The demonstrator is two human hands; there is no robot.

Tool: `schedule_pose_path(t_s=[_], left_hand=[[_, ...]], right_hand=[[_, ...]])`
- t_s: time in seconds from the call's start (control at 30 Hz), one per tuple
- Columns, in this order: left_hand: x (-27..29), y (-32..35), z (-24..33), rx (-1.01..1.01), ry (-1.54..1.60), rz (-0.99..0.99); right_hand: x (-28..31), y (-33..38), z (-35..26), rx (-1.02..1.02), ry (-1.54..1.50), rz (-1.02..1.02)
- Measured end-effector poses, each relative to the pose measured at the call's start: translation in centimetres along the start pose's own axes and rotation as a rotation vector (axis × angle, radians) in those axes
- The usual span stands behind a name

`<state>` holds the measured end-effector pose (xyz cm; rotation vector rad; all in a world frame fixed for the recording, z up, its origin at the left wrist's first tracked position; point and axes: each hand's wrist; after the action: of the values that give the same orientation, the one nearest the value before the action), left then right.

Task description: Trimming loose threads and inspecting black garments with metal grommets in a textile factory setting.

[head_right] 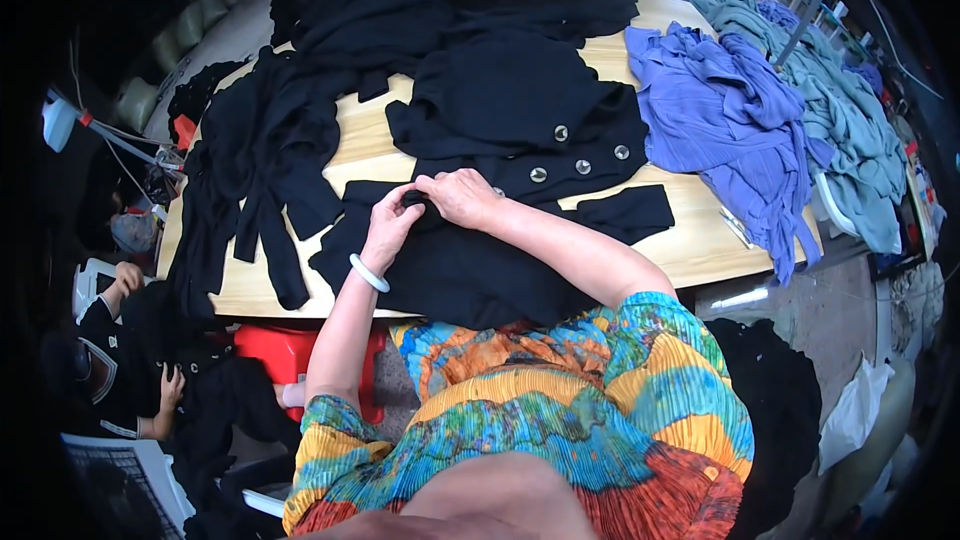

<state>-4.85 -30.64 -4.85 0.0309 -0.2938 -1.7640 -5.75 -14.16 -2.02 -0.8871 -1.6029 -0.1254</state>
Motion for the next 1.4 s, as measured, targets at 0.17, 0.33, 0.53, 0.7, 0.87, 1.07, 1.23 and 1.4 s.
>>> schedule_pose_path(t_s=[0.17,0.33,0.53,0.7,0.87,1.07,1.23,1.4], left_hand=[[0.5,0.2,-0.3,-0.096,-0.216,0.08],[-0.3,0.5,-0.2,-0.091,-0.163,0.154],[-1.2,0.0,1.9,-0.249,-0.373,0.202],[1.8,-1.0,2.6,-0.337,-0.262,0.189],[0.5,0.8,7.8,-0.452,-0.083,0.17],[-2.6,6.1,15.4,-0.672,0.084,0.169],[-2.3,8.2,15.2,-0.506,-0.216,-0.106],[-0.7,2.5,13.0,-0.238,-0.499,0.033]], right_hand=[[-0.4,0.4,-0.9,-0.057,-0.063,0.034],[-0.3,0.5,-1.3,-0.059,0.011,0.106],[-0.4,0.4,-0.9,-0.148,-0.096,0.407],[1.6,5.4,-1.0,-0.038,-0.179,0.365],[3.2,13.5,3.2,-0.433,0.071,0.299],[3.5,9.9,1.9,-0.402,0.137,0.495],[2.1,8.6,4.3,-0.4,-0.137,0.849],[3.2,9.1,2.3,-0.297,-0.237,0.796]])
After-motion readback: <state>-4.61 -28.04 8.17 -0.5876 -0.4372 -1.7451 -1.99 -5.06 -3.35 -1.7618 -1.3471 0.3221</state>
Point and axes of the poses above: each hand's wrist, its own y-axis away from the middle knuckle, its own x-axis out of the back of the hand, z = x × y, and after that the axes turned 15 degrees about x, right-handed
